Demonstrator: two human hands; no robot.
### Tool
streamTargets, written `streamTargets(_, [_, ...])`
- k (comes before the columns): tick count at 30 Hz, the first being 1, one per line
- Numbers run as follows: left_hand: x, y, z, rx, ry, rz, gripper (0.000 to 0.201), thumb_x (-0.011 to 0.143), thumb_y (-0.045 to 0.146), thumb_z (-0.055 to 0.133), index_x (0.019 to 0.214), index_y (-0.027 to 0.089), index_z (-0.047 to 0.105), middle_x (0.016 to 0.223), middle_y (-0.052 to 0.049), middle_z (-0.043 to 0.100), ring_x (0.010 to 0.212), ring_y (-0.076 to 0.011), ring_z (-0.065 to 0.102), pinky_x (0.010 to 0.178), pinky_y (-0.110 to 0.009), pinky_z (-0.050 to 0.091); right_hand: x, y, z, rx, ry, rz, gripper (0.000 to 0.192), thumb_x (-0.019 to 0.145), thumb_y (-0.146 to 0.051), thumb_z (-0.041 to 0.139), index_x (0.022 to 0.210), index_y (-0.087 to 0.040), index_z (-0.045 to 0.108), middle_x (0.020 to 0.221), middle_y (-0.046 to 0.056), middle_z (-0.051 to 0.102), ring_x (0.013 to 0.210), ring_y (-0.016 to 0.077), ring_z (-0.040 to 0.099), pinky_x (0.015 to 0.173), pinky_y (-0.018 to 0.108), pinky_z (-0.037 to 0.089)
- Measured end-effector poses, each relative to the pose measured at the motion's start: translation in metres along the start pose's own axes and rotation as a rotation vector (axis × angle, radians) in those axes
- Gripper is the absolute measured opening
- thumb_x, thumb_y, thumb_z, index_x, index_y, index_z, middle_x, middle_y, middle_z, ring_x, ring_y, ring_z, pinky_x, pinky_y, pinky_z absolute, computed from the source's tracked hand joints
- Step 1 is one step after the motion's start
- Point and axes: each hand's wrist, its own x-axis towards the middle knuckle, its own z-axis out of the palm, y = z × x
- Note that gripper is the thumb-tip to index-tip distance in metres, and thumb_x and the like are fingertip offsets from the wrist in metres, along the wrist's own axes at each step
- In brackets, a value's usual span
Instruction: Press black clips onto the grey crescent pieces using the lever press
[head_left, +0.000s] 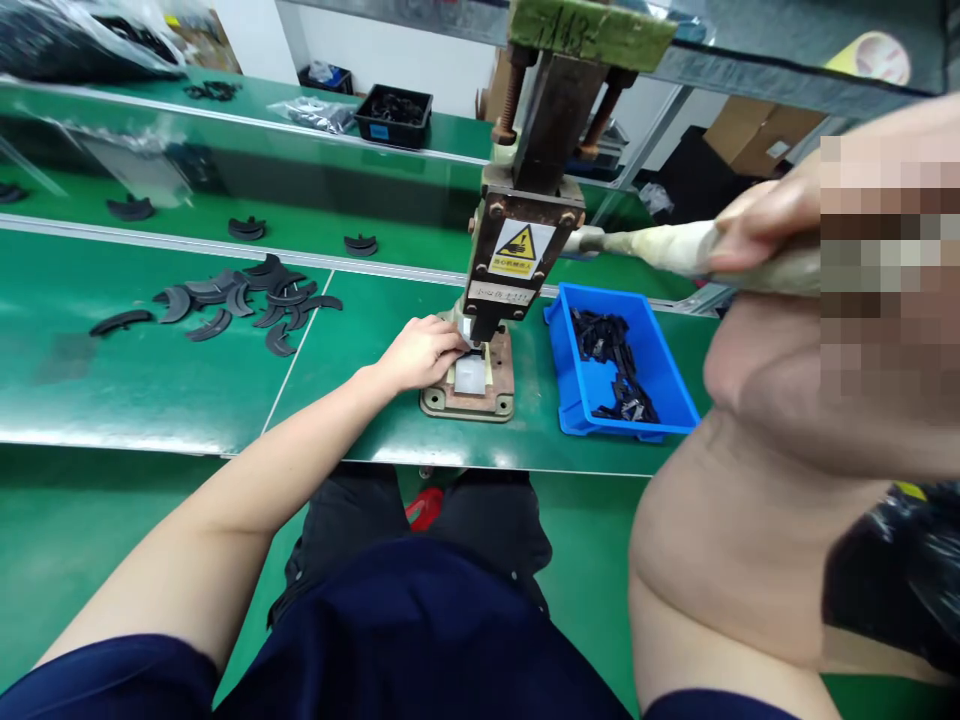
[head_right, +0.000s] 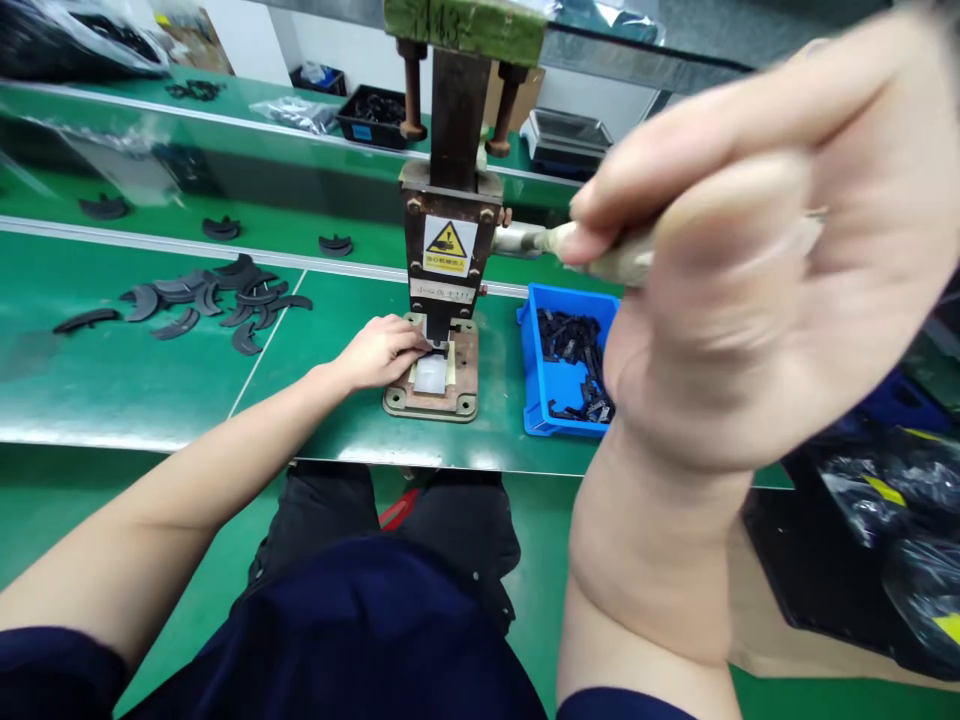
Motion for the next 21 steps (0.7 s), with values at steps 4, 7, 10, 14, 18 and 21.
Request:
streamTargets(4, [0.000,0.000,0.000,-0.044,-0.001,-0.018,0.028,0.105,0.031,0.057,0.116,0.027,0.083,0.120,-0.008,0.080,0.113,-0.0295,0.069,0.093,-0.045,0.048,-0.035,0.011,-0.002,0.014,-0.039,-0.102,0.024,0.092,-0.042,0.076,0.083,-0.021,0.072,0.080,0.002,0.066,0.084,0.0177,0.070,0.099,0.050,0.062])
streamTargets(7, [0.000,0.001,0.001,-0.049,-0.010,-0.037,0.029,0.107,0.033,0.055,0.114,0.027,0.083,0.120,-0.008,0.080,0.114,-0.0293,0.069,0.095,-0.045,0.048,-0.068,0.028,-0.002,-0.043,-0.077,-0.147,0.023,0.089,-0.038,0.076,0.074,-0.022,0.067,0.074,0.001,0.068,0.079,0.0174,0.069,0.090,0.049,0.062])
streamTargets(10, [-0.001,0.006,0.000,-0.049,0.001,-0.053,0.030,0.107,0.035,0.055,0.114,0.026,0.083,0.120,-0.009,0.080,0.114,-0.0293,0.069,0.095,-0.045,0.047,-0.101,0.045,0.002,-0.141,-0.017,-0.149,0.028,0.088,-0.038,0.072,0.066,-0.026,0.061,0.068,-0.004,0.066,0.079,0.0168,0.069,0.096,0.053,0.060])
streamTargets(14, [-0.010,0.008,-0.004,-0.076,0.006,-0.067,0.032,0.109,0.035,0.053,0.124,0.025,0.079,0.130,-0.009,0.078,0.121,-0.0277,0.068,0.100,-0.044,0.047,-0.129,0.068,0.006,-0.128,0.131,-0.225,0.037,0.081,-0.043,0.078,0.058,-0.026,0.055,0.061,-0.006,0.064,0.074,0.0172,0.068,0.100,0.054,0.058])
streamTargets(18, [-0.047,-0.026,-0.020,-0.022,0.032,-0.256,0.036,0.106,0.040,0.057,0.135,0.024,0.073,0.138,-0.009,0.074,0.127,-0.0286,0.066,0.106,-0.044,0.048,-0.133,0.087,0.010,-0.085,0.267,-0.261,0.054,0.074,-0.053,0.083,0.047,-0.025,0.046,0.050,-0.006,0.058,0.063,0.0166,0.065,0.089,0.054,0.060])
streamTargets(21, [-0.095,-0.074,-0.047,0.126,0.135,-0.575,0.036,0.101,0.043,0.063,0.128,0.021,0.074,0.133,-0.013,0.075,0.128,-0.0327,0.064,0.110,-0.047,0.047,-0.129,0.096,0.015,-0.076,0.361,-0.279,0.066,0.070,-0.061,0.085,0.042,-0.024,0.038,0.044,-0.007,0.052,0.055,0.0161,0.062,0.082,0.053,0.061])
